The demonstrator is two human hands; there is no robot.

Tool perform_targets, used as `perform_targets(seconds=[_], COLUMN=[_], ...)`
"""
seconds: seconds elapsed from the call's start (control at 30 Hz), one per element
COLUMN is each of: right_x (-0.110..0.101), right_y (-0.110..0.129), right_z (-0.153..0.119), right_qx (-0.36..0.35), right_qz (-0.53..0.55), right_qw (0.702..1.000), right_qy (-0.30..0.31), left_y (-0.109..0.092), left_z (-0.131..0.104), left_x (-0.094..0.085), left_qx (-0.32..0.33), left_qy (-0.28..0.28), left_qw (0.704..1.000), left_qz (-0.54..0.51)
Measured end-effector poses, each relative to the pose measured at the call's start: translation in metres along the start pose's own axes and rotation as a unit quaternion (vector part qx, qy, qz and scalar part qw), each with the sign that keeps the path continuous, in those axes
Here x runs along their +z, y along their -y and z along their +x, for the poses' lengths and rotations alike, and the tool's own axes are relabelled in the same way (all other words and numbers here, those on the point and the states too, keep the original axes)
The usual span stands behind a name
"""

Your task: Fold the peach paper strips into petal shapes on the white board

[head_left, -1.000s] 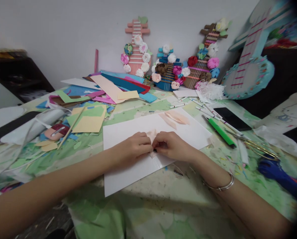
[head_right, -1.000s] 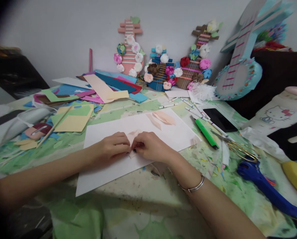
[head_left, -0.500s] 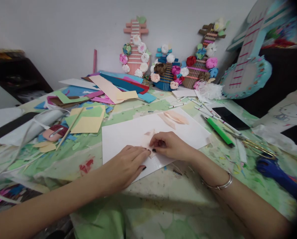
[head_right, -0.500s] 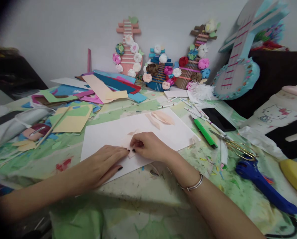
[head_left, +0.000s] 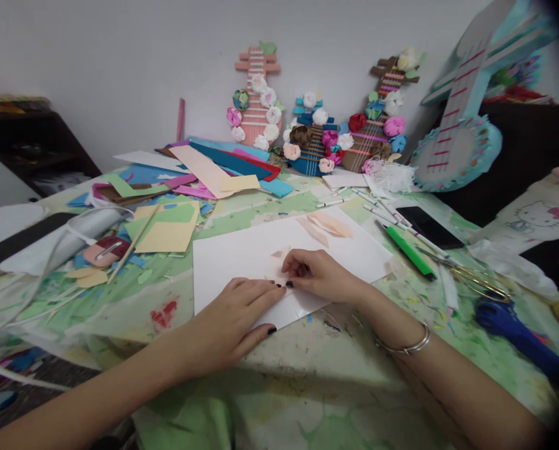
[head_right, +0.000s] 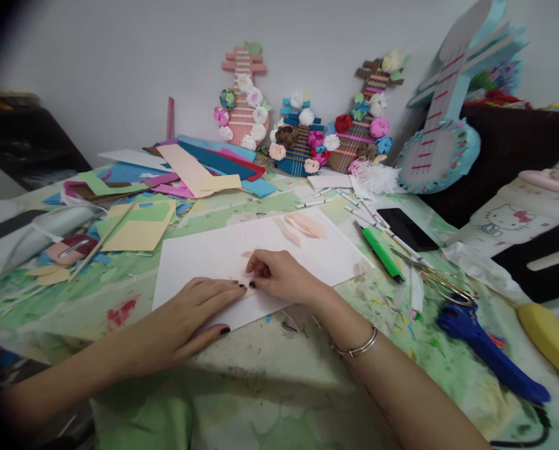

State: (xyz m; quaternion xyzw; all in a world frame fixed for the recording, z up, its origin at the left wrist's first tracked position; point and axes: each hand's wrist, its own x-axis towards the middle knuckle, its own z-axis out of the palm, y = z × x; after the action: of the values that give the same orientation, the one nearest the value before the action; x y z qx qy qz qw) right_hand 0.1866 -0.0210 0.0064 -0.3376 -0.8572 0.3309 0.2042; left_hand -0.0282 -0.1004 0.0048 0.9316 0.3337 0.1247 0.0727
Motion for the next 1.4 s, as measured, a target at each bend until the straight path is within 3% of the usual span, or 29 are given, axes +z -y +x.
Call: perform_targets(seconds=[0.33, 0.6, 0.73, 1.0, 1.17, 1.4], right_x=[0.002, -0.007, -0.007, -0.012, -0.014, -0.006], right_y=[0.000, -0.001, 0.003, -0.008, 0.001, 0.000], right_z=[0.000, 0.000, -0.003, -0.003, -0.004, -0.004], right_qx=[0.008, 0.012, -0.011, 0.095, 0.078, 0.100], right_qz=[0.002, -0.057, -0.072, -0.130, -0.090, -0.159], right_qw=[1.000, 0.997, 0.997, 0.987, 0.993, 0.982], right_qy=[0.001, -0.057, -0.031, -0.023, -0.025, -0.036], left_y=[-0.006, -0.011, -0.011, -0.011, -0.011, -0.011], left_z=[0.005, 0.002, 0.002, 0.002, 0.002, 0.001], left_x=[0.001, 0.007, 0.007, 0.007, 0.006, 0.007], left_qx=[-0.020, -0.032, -0.027, -0.032, -0.032, -0.036], left_qy=[0.026, 0.007, -0.003, 0.006, 0.003, -0.005], left_qw=[0.999, 0.999, 1.000, 0.999, 0.999, 0.999], left_qz=[0.002, 0.015, 0.009, 0.010, 0.011, 0.010])
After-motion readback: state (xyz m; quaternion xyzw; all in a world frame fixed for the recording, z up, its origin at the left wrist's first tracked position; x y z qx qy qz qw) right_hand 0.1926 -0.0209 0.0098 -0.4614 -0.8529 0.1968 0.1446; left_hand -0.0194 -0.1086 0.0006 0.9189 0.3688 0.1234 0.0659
